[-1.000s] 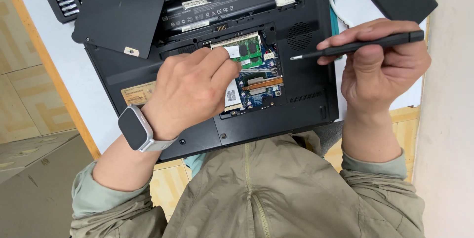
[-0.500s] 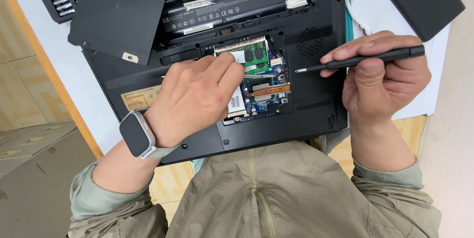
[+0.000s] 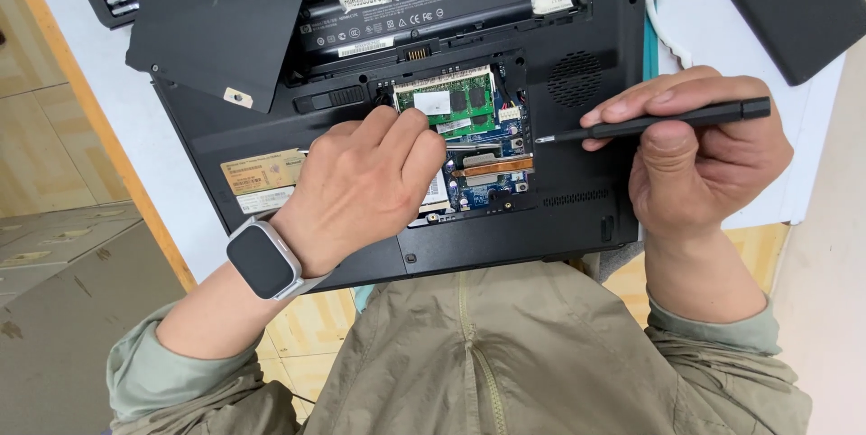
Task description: Cleaning and manipulating internal laptop components using tweezers, a screwdriver, and a brush to reinstall or adjust the RAM module and surrounding wires.
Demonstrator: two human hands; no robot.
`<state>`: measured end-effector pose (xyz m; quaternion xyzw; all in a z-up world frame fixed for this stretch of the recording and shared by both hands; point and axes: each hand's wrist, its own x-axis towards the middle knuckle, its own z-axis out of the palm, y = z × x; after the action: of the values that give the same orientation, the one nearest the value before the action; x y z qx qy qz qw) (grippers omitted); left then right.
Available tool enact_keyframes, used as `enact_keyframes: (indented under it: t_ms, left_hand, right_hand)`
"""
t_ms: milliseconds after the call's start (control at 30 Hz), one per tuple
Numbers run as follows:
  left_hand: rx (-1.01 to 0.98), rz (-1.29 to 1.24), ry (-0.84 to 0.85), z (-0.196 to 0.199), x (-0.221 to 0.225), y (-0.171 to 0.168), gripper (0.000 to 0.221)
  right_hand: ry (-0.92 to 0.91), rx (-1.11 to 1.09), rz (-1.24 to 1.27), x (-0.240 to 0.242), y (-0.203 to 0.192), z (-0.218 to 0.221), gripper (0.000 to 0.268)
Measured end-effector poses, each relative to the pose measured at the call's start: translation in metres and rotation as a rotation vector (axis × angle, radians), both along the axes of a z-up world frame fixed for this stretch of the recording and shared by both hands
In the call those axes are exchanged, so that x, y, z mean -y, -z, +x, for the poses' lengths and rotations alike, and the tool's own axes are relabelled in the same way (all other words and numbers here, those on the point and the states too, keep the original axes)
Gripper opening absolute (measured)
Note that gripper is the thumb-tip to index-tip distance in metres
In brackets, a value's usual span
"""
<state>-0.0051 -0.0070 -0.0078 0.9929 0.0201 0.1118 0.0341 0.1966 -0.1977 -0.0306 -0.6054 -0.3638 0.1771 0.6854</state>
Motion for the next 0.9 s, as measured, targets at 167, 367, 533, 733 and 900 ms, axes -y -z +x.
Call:
enact_keyframes:
  t_ms: [167, 367, 533, 733, 900]
  left_hand:
    - [0.007, 0.003, 0.005, 0.0009, 0.0005, 0.0001, 0.028]
    - [0.021, -0.010, 0.013, 0.0016, 0.0000, 0.0003, 0.028]
    - [0.036, -0.034, 0.006, 0.0017, 0.0006, 0.0019, 0.028]
    - [0.024, -0.025, 0.012, 0.0010, 0.0003, 0.0037, 0.027]
    - [0.011, -0.004, 0.007, 0.0011, 0.0012, 0.0041, 0.028]
  right_hand:
    - [-0.025, 0.008, -0.008, 0.0006, -0.0003, 0.0008, 0.029]
    - [-0.048, 0.046, -0.040, -0.0003, -0.0029, 0.0011, 0.029]
    - [-0.054, 0.059, -0.062, -0.0021, -0.0054, 0.0002, 0.029]
    - [-0.064, 0.060, -0.081, -0.0018, -0.0068, -0.0005, 0.025]
    - [-0.081, 0.114, -0.060, -0.0023, -0.0032, 0.0010, 0.023]
